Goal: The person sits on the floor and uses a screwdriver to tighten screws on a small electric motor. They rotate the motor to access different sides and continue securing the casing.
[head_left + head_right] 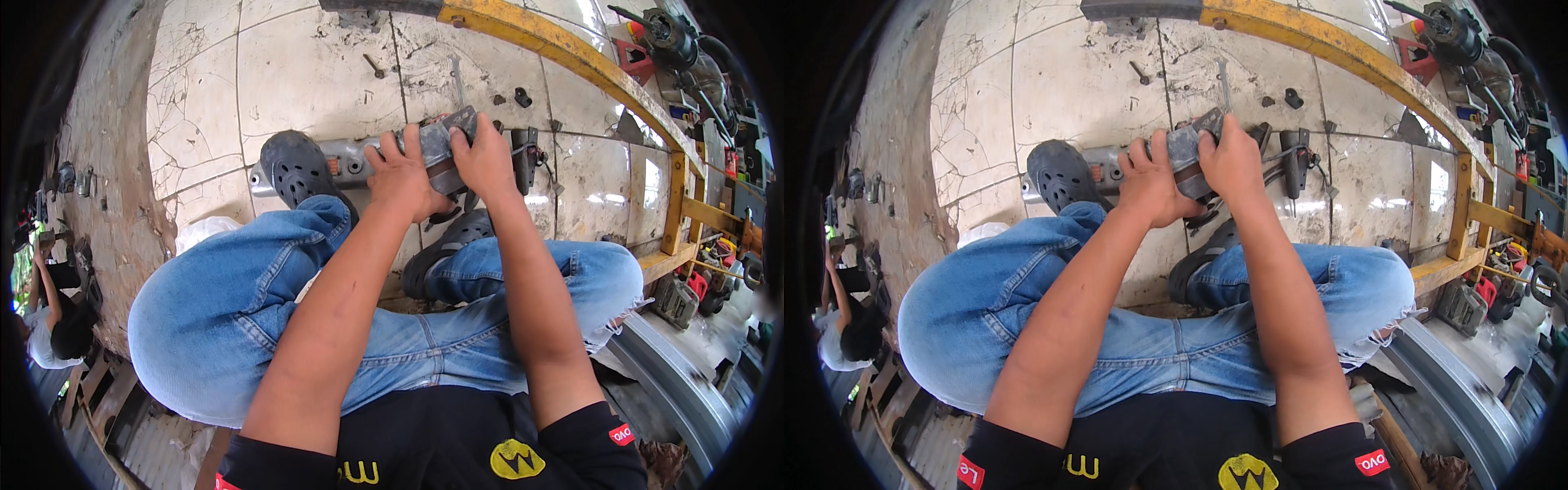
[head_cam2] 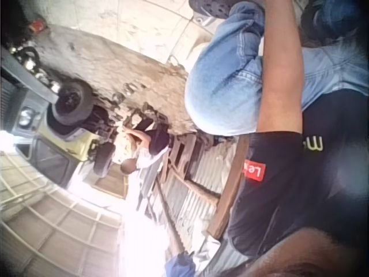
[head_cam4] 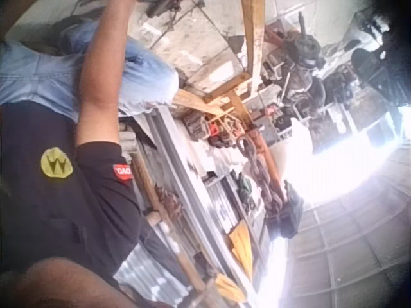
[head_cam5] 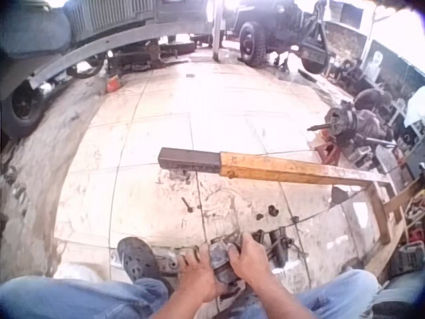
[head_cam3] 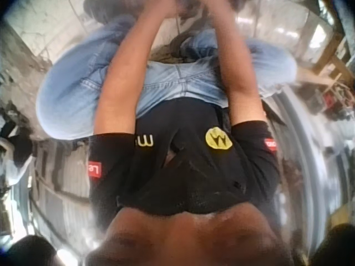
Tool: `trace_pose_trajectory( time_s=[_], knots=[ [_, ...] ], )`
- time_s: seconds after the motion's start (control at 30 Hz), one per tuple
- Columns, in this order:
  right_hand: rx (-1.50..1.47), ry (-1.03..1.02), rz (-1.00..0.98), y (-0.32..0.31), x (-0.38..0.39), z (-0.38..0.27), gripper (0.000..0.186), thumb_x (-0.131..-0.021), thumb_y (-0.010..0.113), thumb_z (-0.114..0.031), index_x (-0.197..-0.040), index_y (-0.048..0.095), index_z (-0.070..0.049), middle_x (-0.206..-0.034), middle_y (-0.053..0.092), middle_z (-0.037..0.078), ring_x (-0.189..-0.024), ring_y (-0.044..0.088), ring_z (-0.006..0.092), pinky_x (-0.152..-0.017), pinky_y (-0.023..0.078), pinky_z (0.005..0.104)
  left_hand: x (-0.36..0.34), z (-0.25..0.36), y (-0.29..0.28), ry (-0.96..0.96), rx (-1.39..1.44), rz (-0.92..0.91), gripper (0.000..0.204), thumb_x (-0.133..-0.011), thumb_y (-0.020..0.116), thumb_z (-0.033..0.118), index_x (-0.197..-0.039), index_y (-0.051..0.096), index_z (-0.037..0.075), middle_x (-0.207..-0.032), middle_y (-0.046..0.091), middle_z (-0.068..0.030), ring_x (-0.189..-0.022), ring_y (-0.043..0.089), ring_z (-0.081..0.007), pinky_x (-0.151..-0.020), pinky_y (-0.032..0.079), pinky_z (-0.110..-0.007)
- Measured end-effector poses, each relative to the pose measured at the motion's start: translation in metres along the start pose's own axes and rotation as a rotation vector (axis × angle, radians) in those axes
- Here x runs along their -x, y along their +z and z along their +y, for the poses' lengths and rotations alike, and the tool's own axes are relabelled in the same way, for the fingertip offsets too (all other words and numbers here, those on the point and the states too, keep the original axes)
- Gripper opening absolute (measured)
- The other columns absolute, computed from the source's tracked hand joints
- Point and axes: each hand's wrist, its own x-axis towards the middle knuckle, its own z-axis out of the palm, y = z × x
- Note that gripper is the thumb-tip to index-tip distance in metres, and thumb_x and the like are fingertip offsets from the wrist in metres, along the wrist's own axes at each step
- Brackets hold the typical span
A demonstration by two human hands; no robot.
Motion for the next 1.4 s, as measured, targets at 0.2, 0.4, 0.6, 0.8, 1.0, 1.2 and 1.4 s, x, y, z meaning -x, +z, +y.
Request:
trace_pose_trajectory(
  time_s=[0.2,0.4,0.6,0.8,1.0,1.2,1.4],
  knots=[
    [-0.042,0.011,-0.038,-0.002,0.0,0.0,0.035,-0.09,0.067,-0.027,-0.099,0.058,0.005,-0.091,0.067,0.034,-0.094,0.064,0.0511,-0.082,0.051,0.0536,0.002,-0.002,-0.001,-0.017,0.0,-0.007,0.141,-0.054,0.094,0.048,-0.156,0.004,0.009,-0.148,0.023,-0.0246,-0.135,0.027,-0.0499,-0.111,0.038,-0.055],
    [0.014,0.013,-0.016,-0.004,-0.003,-0.001,0.032,-0.09,0.066,-0.025,-0.099,0.058,0.005,-0.092,0.067,0.033,-0.092,0.064,0.0519,-0.082,0.05,0.0543,-0.002,0.0,0.0,0.01,0.002,0.021,0.141,-0.053,0.095,0.047,-0.155,0.005,0.01,-0.148,0.023,-0.0238,-0.136,0.026,-0.0498,-0.11,0.04,-0.054],
    [-0.065,-0.036,0.035,0.001,0.005,0.0,0.027,-0.091,0.065,-0.021,-0.096,0.054,0.004,-0.089,0.066,0.034,-0.091,0.063,0.0529,-0.079,0.049,0.0565,0.003,-0.002,0.002,-0.018,0.006,0.013,0.138,-0.052,0.095,0.046,-0.154,0.009,0.011,-0.148,0.023,-0.0226,-0.137,0.025,-0.0502,-0.109,0.041,-0.055],
    [0.02,-0.041,-0.013,-0.003,0.005,-0.009,0.024,-0.093,0.063,-0.016,-0.097,0.051,0.004,-0.086,0.065,0.034,-0.087,0.063,0.0538,-0.077,0.049,0.0573,0.0,-0.001,0.0,-0.017,0.014,-0.013,0.14,-0.052,0.095,0.045,-0.155,0.005,0.011,-0.148,0.022,-0.0223,-0.14,0.021,-0.0519,-0.11,0.041,-0.055],
    [0.004,-0.029,0.048,0.001,0.006,-0.006,0.023,-0.093,0.063,-0.016,-0.098,0.051,0.003,-0.086,0.065,0.034,-0.088,0.062,0.0543,-0.076,0.049,0.0574,-0.001,0.0,-0.003,-0.01,0.019,-0.025,0.14,-0.053,0.094,0.045,-0.155,0.005,0.011,-0.15,0.021,-0.0231,-0.141,0.019,-0.053,-0.111,0.04,-0.055],
    [0.002,-0.053,0.077,0.003,0.008,-0.003,0.023,-0.094,0.062,-0.018,-0.097,0.05,0.002,-0.086,0.065,0.033,-0.088,0.062,0.0545,-0.075,0.048,0.0579,-0.001,0.0,-0.003,-0.029,0.02,-0.038,0.14,-0.053,0.094,0.046,-0.155,0.005,0.012,-0.151,0.019,-0.0229,-0.142,0.018,-0.0532,-0.112,0.039,-0.056],
    [0.053,-0.044,0.032,0.001,0.007,-0.006,0.024,-0.094,0.063,-0.019,-0.097,0.05,0.001,-0.084,0.065,0.034,-0.086,0.062,0.0541,-0.075,0.048,0.0589,-0.002,-0.001,0.0,-0.028,0.023,-0.033,0.141,-0.053,0.094,0.047,-0.156,0.003,0.013,-0.151,0.019,-0.022,-0.142,0.017,-0.0531,-0.112,0.039,-0.057]
  ],
)
